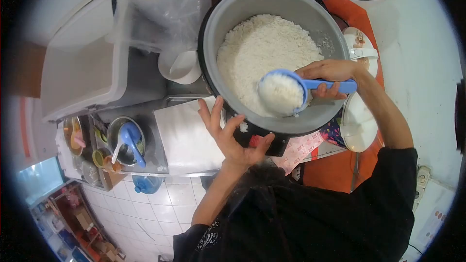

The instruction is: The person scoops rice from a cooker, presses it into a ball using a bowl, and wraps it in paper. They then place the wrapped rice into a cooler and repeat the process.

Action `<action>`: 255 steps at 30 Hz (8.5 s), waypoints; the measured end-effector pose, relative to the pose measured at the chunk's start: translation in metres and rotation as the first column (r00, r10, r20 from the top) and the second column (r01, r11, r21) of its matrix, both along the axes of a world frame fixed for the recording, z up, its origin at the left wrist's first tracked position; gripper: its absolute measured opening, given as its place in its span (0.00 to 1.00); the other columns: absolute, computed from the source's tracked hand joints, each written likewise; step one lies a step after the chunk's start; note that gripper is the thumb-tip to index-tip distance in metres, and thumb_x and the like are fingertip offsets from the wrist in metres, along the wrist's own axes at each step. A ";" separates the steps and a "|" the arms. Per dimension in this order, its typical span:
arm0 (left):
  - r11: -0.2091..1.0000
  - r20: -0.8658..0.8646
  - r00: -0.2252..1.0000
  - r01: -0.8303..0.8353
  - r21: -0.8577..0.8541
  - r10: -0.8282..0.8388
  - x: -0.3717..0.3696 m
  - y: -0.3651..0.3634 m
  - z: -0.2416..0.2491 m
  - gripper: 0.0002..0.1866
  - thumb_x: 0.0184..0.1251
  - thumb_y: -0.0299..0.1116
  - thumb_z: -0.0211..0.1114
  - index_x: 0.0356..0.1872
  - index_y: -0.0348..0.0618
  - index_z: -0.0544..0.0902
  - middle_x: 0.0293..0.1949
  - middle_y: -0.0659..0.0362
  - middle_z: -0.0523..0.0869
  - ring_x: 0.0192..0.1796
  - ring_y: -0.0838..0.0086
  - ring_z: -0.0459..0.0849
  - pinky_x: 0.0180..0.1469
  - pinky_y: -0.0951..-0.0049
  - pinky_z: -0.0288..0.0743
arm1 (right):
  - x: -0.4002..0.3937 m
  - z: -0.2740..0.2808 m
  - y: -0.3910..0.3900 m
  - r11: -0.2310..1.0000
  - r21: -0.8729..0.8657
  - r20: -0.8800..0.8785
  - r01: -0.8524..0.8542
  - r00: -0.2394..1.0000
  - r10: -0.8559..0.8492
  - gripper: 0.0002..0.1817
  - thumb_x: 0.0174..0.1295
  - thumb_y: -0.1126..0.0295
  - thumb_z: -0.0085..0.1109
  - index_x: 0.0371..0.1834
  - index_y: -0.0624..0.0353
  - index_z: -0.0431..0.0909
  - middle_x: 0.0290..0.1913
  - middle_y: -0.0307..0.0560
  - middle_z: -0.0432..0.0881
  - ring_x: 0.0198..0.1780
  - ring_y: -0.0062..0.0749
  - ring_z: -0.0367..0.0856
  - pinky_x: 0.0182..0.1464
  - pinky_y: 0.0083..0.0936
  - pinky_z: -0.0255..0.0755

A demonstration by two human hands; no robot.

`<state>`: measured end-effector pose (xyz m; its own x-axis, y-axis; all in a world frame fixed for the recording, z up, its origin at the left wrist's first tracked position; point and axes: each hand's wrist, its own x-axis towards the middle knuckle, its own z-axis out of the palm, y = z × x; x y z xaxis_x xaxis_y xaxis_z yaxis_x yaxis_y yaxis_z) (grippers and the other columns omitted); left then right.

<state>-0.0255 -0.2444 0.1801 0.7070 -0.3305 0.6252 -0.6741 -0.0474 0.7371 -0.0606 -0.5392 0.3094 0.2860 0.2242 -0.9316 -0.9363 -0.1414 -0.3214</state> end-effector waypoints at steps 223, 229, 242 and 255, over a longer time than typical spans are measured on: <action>0.284 -0.150 0.933 0.248 0.926 -0.326 0.102 0.221 -0.166 0.09 0.59 0.30 0.67 0.39 0.39 0.83 0.41 0.54 0.85 0.42 0.56 0.89 0.42 0.59 0.85 | -0.027 -0.289 0.351 0.429 -0.881 0.443 0.200 0.668 0.598 0.10 0.63 0.69 0.64 0.41 0.60 0.75 0.42 0.54 0.79 0.43 0.53 0.85 0.42 0.43 0.81; 0.409 -0.115 0.915 0.281 0.868 -0.386 0.077 0.256 -0.179 0.09 0.64 0.32 0.65 0.40 0.37 0.80 0.43 0.53 0.83 0.45 0.57 0.87 0.42 0.59 0.85 | -0.056 -0.298 0.361 0.478 -0.814 0.580 0.329 0.432 0.691 0.11 0.63 0.71 0.60 0.46 0.60 0.79 0.41 0.55 0.77 0.42 0.52 0.83 0.42 0.46 0.78; 0.480 -0.431 0.884 0.462 0.746 -0.181 0.084 0.254 -0.162 0.10 0.60 0.34 0.72 0.39 0.40 0.85 0.41 0.54 0.83 0.50 0.56 0.84 0.52 0.57 0.80 | -0.025 -0.280 0.393 0.700 -0.481 0.662 0.528 0.742 -0.105 0.43 0.59 0.40 0.72 0.55 0.76 0.78 0.45 0.66 0.83 0.49 0.49 0.84 0.54 0.40 0.77; 0.977 -0.887 0.455 0.143 0.161 0.079 0.018 0.262 -0.138 0.18 0.66 0.26 0.64 0.56 0.32 0.81 0.52 0.51 0.87 0.59 0.66 0.84 0.63 0.66 0.76 | -0.004 -0.255 0.375 0.779 0.133 0.666 0.613 0.527 -0.528 0.34 0.64 0.55 0.74 0.59 0.73 0.72 0.54 0.55 0.82 0.53 0.34 0.82 0.55 0.29 0.77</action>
<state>-0.0077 0.0175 0.0420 0.8239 -0.3917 -0.4097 0.3347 -0.2470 0.9094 -0.0645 -0.1638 0.0542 0.8368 -0.2912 -0.4637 -0.3906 0.2761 -0.8782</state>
